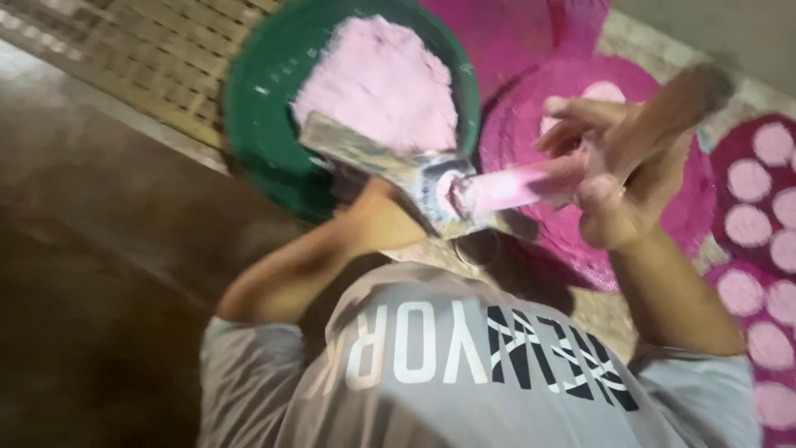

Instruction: The person scoops pink dough from a green bowl and uses a handheld press to form circular shapes onto a pink glittery mat. The process is repeated multiple times, filling the mat with evenly spaced dough circles.

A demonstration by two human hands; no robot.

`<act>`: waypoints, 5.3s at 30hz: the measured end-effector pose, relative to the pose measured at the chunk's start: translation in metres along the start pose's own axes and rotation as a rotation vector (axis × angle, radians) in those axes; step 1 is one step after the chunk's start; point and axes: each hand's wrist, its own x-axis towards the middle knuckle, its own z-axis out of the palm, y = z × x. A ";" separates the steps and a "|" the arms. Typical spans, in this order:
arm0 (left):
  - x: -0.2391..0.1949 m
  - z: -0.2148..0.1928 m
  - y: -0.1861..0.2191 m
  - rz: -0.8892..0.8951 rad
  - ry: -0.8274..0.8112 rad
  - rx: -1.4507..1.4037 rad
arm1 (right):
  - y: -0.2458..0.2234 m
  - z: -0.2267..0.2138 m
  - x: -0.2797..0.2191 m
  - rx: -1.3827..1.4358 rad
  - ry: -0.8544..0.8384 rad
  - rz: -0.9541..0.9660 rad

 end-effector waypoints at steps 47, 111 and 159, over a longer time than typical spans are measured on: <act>0.073 0.222 -0.118 -0.171 0.460 0.511 | -0.138 -0.206 -0.290 0.235 0.501 0.923; 0.220 0.194 -0.204 0.543 0.224 -1.568 | -0.020 -0.196 -0.128 -0.652 -0.711 1.466; 0.081 0.255 -0.140 -0.218 0.221 0.687 | -0.021 -0.233 -0.250 -0.210 0.094 1.073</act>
